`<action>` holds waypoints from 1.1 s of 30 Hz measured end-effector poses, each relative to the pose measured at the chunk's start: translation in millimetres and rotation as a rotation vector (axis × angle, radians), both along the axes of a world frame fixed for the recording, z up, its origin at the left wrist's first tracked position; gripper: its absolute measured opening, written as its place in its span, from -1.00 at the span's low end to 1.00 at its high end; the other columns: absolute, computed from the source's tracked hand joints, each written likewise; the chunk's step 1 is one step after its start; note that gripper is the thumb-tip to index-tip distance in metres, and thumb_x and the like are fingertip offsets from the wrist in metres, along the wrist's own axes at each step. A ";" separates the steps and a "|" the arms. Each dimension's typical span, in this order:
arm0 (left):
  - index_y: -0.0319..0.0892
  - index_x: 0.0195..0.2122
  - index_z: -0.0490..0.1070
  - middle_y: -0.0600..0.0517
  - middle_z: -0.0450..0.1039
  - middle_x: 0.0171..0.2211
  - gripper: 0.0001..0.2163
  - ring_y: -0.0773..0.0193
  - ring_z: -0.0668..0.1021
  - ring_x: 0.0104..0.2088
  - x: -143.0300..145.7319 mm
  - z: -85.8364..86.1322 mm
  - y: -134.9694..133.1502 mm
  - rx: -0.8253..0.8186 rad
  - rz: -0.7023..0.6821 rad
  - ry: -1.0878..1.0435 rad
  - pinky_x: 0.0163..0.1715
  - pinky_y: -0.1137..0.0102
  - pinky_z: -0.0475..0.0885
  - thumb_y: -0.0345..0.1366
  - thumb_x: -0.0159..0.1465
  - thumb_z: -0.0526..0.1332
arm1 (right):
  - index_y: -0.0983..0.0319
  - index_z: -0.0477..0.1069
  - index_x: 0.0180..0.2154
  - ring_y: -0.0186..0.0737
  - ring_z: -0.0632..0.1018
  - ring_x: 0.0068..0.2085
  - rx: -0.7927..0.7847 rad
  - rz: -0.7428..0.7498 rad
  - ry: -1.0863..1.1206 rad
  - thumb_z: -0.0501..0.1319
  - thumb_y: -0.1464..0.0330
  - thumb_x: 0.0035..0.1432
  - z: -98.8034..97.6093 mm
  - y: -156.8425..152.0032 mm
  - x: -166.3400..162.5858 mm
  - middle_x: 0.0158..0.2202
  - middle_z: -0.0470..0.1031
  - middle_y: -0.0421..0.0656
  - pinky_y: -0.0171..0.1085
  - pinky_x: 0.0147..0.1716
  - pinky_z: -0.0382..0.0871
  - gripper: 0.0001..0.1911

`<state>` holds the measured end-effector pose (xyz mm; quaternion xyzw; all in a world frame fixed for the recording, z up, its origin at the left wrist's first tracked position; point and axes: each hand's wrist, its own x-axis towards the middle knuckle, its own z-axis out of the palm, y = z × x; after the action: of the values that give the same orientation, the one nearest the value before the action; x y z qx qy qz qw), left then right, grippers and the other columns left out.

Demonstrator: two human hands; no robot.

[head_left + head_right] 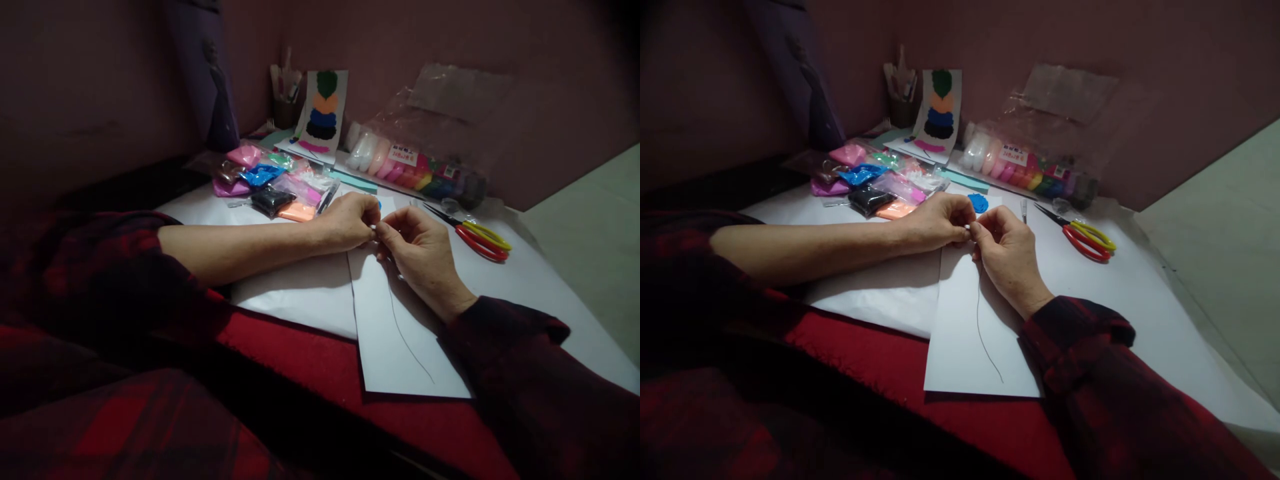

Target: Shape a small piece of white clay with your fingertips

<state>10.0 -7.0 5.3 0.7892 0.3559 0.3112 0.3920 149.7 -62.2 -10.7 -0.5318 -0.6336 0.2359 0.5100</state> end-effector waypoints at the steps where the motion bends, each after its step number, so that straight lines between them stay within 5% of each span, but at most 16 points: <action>1: -0.25 -0.46 0.35 0.10 0.37 -0.58 -0.93 0.39 0.43 -0.49 0.0 0.1 -0.1 -0.003 0.000 0.001 -0.41 0.45 0.36 -0.50 0.02 0.20 | 0.14 0.34 -0.48 -0.33 0.40 -0.64 0.001 0.002 0.001 0.30 0.32 0.10 -0.3 0.2 0.2 -0.62 0.38 -0.29 -0.29 -0.64 0.26 -0.83; 33: -0.26 -0.47 0.37 0.10 0.36 -0.56 -0.96 0.41 0.40 -0.50 0.9 -4.9 3.6 -0.022 0.014 -0.046 -0.48 0.49 0.27 -0.46 0.03 0.22 | 0.21 0.37 -0.46 -0.38 0.41 -0.67 -0.024 -0.017 0.065 0.30 0.38 0.08 0.8 -1.1 -1.2 -0.65 0.39 -0.31 -0.36 -0.69 0.28 -0.87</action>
<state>10.9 -3.4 0.4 0.7750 0.3556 0.3281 0.4065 148.6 -63.3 -10.0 -0.5356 -0.6092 0.2562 0.5257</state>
